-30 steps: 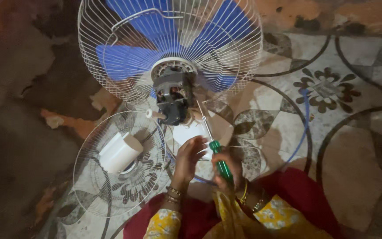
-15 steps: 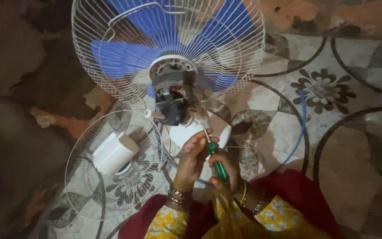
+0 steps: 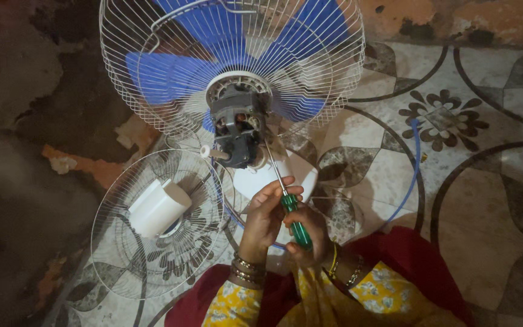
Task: The person uses a green-handled screwdriver to loosen and tighten screws on the motor housing of a standing electric fan. They repeatedly adjust the screwdriver and reposition their hands to access different screws on the fan's central assembly.
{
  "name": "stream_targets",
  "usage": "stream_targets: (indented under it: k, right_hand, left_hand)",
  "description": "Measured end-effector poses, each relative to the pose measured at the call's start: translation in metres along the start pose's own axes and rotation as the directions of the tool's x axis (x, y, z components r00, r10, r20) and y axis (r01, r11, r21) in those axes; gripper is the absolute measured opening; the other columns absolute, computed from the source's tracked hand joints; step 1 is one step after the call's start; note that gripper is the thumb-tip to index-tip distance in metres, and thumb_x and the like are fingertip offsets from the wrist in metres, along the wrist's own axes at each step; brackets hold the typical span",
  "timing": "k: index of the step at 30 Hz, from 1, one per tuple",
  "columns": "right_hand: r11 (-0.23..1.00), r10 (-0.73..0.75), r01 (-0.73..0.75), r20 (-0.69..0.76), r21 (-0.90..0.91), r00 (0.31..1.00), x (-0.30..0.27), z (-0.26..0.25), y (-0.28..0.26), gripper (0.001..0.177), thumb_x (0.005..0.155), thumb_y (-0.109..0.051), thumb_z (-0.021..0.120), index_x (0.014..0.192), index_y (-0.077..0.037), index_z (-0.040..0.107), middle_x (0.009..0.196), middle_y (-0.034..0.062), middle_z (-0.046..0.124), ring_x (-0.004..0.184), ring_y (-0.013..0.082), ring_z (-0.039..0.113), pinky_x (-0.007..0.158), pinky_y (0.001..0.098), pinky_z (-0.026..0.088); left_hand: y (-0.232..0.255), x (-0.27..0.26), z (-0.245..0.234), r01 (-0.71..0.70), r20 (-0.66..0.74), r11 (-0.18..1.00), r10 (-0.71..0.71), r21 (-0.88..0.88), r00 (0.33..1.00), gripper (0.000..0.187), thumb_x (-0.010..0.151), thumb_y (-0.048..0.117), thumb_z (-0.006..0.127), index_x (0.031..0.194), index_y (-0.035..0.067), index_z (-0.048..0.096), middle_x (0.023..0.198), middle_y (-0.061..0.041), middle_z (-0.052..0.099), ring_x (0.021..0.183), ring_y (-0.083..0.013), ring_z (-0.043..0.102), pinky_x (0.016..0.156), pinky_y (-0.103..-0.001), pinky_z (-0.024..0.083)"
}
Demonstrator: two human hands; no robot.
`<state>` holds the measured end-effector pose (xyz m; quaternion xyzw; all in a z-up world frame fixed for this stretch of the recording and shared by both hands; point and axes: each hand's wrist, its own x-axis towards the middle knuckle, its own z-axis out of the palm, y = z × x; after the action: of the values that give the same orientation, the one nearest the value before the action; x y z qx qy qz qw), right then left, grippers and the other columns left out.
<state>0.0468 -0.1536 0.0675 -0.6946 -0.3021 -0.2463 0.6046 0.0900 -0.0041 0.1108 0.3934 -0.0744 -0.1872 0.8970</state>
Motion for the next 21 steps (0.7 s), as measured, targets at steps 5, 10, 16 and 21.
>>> stream_targets:
  k: [5,10,16,21]
  right_hand:
    - [1.0,0.008,-0.008,-0.019,0.008,1.0,0.0,-0.001,0.002,0.051,0.095,-0.056,0.062,0.109,-0.007,0.059,0.093,0.0063,0.056,0.077,0.0186,0.058,0.069,0.0345,0.047]
    - [0.999,0.032,-0.033,-0.042,-0.011,0.999,0.003,-0.003,-0.004,0.053,0.096,-0.058,0.059,0.109,-0.007,0.06,0.093,0.0045,0.056,0.077,0.0161,0.056,0.068,0.0324,0.045]
    - [1.0,-0.001,0.001,-0.062,0.0,0.998,0.01,-0.004,-0.009,0.052,0.097,-0.058,0.056,0.108,-0.007,0.06,0.101,0.0068,0.057,0.077,0.0137,0.056,0.072,0.0309,0.045]
    - [0.999,0.016,-0.013,-0.061,0.051,0.998,0.008,-0.005,-0.009,0.054,0.096,-0.058,0.056,0.108,-0.006,0.059,0.104,0.0078,0.059,0.076,0.0122,0.057,0.067,0.0297,0.047]
  left_hand:
    - [0.009,-0.002,0.011,0.012,0.119,0.997,-0.022,0.079,0.993,0.046,0.105,0.02,0.058,0.145,-0.001,0.051,0.131,-0.02,0.068,0.115,-0.0242,0.066,0.104,-0.037,0.051]
    - [0.015,-0.006,0.021,0.061,0.18,0.993,-0.079,0.102,0.98,0.053,0.103,0.02,0.059,0.151,0.003,0.043,0.134,-0.021,0.065,0.122,-0.0246,0.064,0.108,-0.038,0.049]
    - [0.013,-0.009,0.023,0.051,0.162,0.995,-0.065,0.09,0.985,0.049,0.105,0.018,0.058,0.149,0.003,0.045,0.129,-0.019,0.067,0.119,-0.0253,0.064,0.107,-0.039,0.049]
    - [0.006,-0.009,0.021,0.025,0.174,0.997,-0.037,0.073,0.984,0.046,0.105,0.016,0.058,0.148,0.002,0.046,0.127,-0.018,0.068,0.12,-0.0241,0.064,0.109,-0.038,0.049]
